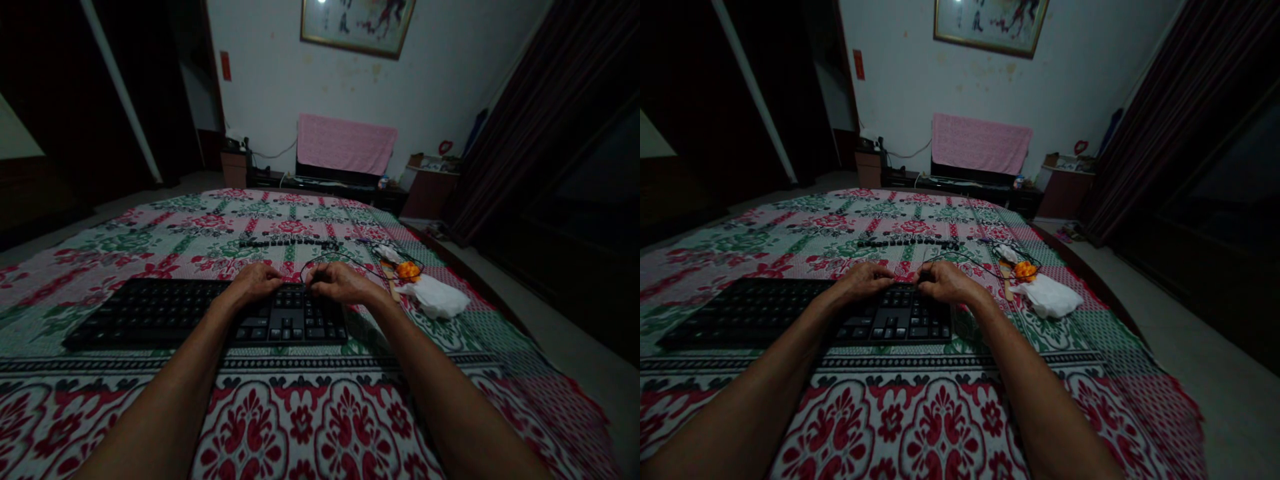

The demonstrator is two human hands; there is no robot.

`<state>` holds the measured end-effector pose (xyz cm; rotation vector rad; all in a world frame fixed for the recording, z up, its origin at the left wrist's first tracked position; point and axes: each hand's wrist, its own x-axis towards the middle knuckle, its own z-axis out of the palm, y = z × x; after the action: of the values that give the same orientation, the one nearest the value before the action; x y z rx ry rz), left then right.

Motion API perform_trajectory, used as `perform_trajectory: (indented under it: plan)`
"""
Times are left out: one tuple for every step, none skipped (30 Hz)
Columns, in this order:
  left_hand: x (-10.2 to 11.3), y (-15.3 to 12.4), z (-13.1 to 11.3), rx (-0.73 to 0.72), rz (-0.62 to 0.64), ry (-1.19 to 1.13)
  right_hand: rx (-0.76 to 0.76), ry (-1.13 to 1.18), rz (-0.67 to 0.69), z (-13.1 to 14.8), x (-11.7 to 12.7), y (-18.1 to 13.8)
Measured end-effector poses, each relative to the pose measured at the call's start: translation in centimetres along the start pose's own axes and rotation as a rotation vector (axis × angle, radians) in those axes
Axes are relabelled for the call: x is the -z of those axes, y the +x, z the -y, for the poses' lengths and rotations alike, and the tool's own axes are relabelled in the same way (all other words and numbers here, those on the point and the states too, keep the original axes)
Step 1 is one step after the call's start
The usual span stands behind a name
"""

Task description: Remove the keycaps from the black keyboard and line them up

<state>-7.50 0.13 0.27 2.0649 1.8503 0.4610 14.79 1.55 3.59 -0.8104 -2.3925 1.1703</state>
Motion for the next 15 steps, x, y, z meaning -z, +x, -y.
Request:
perform_trajectory:
  plan:
    - [0.0,0.0,0.0,0.002,0.002,0.001,0.001,-0.038,-0.015,0.0,-0.1,0.0]
    - [0.0,0.0,0.0,0.002,0.001,0.004,0.003,-0.08,-0.037,0.0,-0.1,0.0]
    - [0.1,0.0,0.0,0.0,0.0,0.008,0.005,-0.122,-0.065,0.0,-0.2,0.1]
    - [0.1,0.0,0.0,-0.004,-0.003,0.013,0.006,-0.158,-0.093,0.0,-0.3,0.1]
    - [0.2,-0.1,-0.1,-0.009,-0.006,0.017,0.007,-0.184,-0.114,0.0,-0.4,0.2]
    - [0.2,-0.1,-0.2,-0.017,-0.005,0.021,0.008,-0.201,-0.124,0.0,-0.5,0.3]
    - [0.3,-0.1,-0.3,-0.022,-0.001,0.023,0.008,-0.211,-0.12,0.0,-0.6,0.4]
    - [0.4,-0.2,-0.4,-0.023,0.002,0.026,0.006,-0.216,-0.109,-0.1,-0.6,0.4]
    - [0.4,-0.2,-0.6,-0.024,0.002,0.027,0.002,-0.219,-0.095,-0.2,-0.6,0.5]
    - [0.4,-0.3,-0.7,-0.028,0.0,0.027,-0.002,-0.221,-0.082,-0.2,-0.6,0.5]
    - [0.4,-0.3,-1.0,-0.037,-0.001,0.023,-0.005,-0.224,-0.076,-0.3,-0.6,0.6]
    - [0.4,-0.3,-1.2,-0.052,0.001,0.015,-0.006,-0.229,-0.077,-0.3,-0.6,0.6]
    - [0.4,-0.3,-1.4,-0.075,0.008,0.005,-0.006,-0.236,-0.087,-0.3,-0.6,0.6]
    - [0.3,-0.4,-1.6,-0.104,0.023,-0.005,-0.007,-0.249,-0.102,-0.2,-0.6,0.6]
    - [0.3,-0.4,-1.8,-0.135,0.047,-0.015,-0.012,-0.266,-0.12,0.0,-0.7,0.6]
